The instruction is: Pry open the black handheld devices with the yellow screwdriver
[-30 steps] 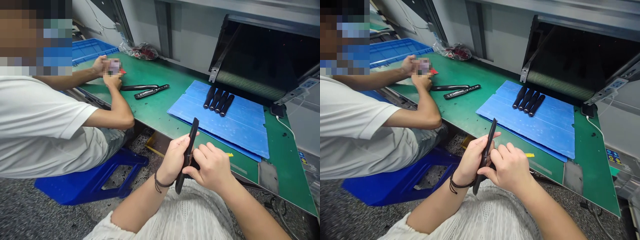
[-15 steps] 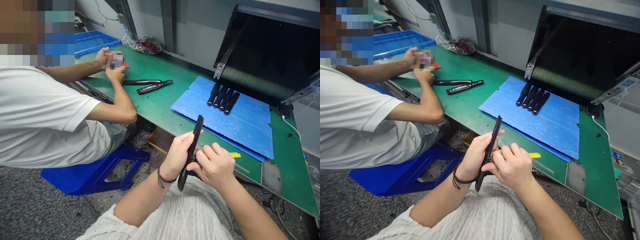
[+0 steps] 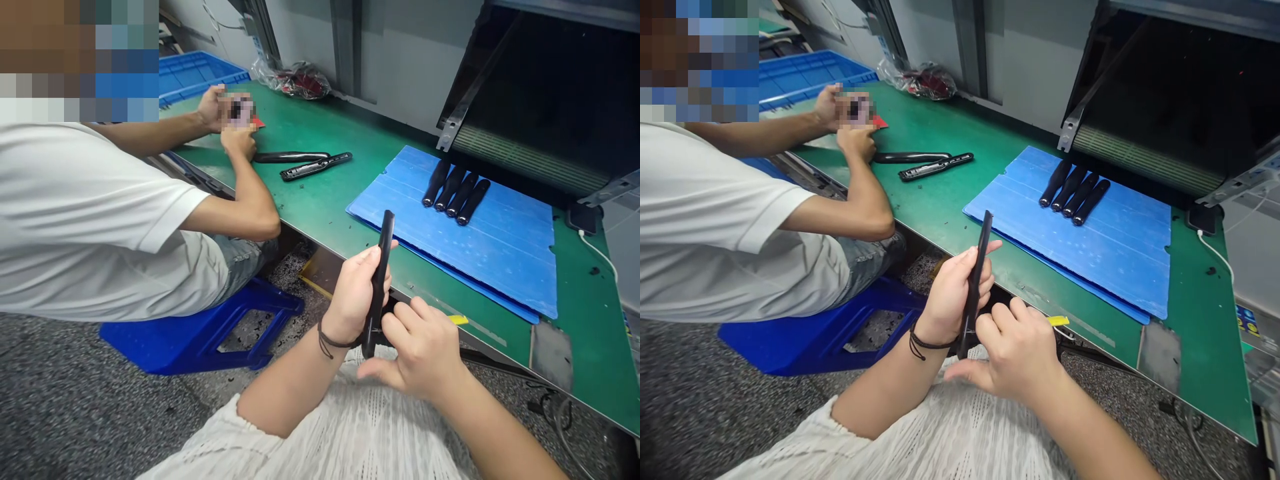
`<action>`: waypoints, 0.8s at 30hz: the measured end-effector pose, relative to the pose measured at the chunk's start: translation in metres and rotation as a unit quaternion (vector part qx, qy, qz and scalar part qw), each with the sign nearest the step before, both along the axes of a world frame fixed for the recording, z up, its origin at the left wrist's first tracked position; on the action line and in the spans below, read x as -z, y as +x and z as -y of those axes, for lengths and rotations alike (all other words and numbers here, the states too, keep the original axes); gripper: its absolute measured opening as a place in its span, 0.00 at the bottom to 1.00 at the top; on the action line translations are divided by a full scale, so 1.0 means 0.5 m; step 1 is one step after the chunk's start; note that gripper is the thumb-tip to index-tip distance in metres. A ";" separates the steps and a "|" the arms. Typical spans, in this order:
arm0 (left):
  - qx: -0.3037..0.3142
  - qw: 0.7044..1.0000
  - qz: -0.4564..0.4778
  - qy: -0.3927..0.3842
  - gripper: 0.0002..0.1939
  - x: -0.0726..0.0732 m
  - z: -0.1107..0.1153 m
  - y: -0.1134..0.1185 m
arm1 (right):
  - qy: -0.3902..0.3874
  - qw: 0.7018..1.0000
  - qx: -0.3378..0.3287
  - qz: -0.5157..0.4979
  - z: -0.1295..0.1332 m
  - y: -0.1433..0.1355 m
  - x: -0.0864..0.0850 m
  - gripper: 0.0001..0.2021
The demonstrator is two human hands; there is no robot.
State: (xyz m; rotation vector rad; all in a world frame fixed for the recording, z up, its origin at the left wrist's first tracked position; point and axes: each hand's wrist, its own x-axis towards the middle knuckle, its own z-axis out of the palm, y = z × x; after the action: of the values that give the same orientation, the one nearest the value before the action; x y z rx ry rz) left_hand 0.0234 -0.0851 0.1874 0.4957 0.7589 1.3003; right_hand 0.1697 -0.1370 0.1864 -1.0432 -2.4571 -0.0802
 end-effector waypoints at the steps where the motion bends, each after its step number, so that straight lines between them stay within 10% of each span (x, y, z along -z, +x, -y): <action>1: -0.010 1.000 0.007 -0.003 0.30 -0.001 -0.003 -0.002 | -0.012 1.000 -0.005 0.000 0.003 -0.002 0.000 0.35; 15: -0.122 0.984 0.052 -0.122 0.20 0.006 -0.035 -0.021 | 0.139 0.990 -0.004 0.023 0.009 -0.013 0.033 0.24; 24: -0.172 0.974 0.082 -0.126 0.19 0.009 -0.062 -0.073 | -0.016 0.996 0.051 0.075 0.024 0.016 0.051 0.25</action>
State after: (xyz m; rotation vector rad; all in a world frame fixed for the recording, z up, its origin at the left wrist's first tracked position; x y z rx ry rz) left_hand -0.0130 -0.0541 0.1831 0.0491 0.8813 1.5167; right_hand 0.1776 -0.1491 0.1609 -1.2182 -2.5437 -0.1565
